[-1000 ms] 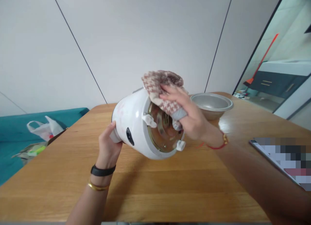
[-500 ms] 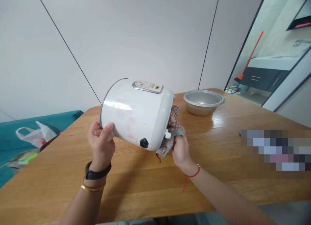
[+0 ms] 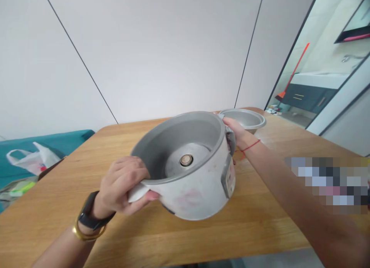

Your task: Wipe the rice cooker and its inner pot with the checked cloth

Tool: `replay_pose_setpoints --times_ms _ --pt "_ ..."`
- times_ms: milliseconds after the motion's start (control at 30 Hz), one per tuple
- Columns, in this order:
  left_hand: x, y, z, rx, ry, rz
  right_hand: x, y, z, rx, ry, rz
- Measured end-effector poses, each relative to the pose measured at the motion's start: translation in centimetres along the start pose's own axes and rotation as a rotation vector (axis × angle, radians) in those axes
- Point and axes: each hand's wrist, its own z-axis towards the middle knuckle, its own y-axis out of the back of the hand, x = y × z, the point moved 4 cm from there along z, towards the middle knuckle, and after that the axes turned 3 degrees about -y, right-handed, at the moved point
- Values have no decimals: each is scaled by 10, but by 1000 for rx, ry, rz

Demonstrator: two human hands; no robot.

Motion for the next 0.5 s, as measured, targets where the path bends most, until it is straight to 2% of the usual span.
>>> replay_pose_setpoints --times_ms 33,100,167,233,300,400,433,500 --pt "7 0 4 20 81 -62 6 -6 4 19 -32 13" --pt "27 5 8 -24 280 -174 16 -19 8 46 -45 52" --pt "51 14 6 -166 463 -266 24 -28 9 54 16 80" --pt "71 22 3 -339 548 -284 27 -33 7 33 112 86" --pt "82 25 2 -512 449 -219 23 -34 2 8 226 103" --pt "86 8 1 -709 154 -199 4 -28 -5 9 312 150" --pt "89 -2 1 -744 123 -248 -5 -26 -7 14 313 172" --pt "101 -23 0 -780 207 -413 -22 -19 -8 25 283 226"
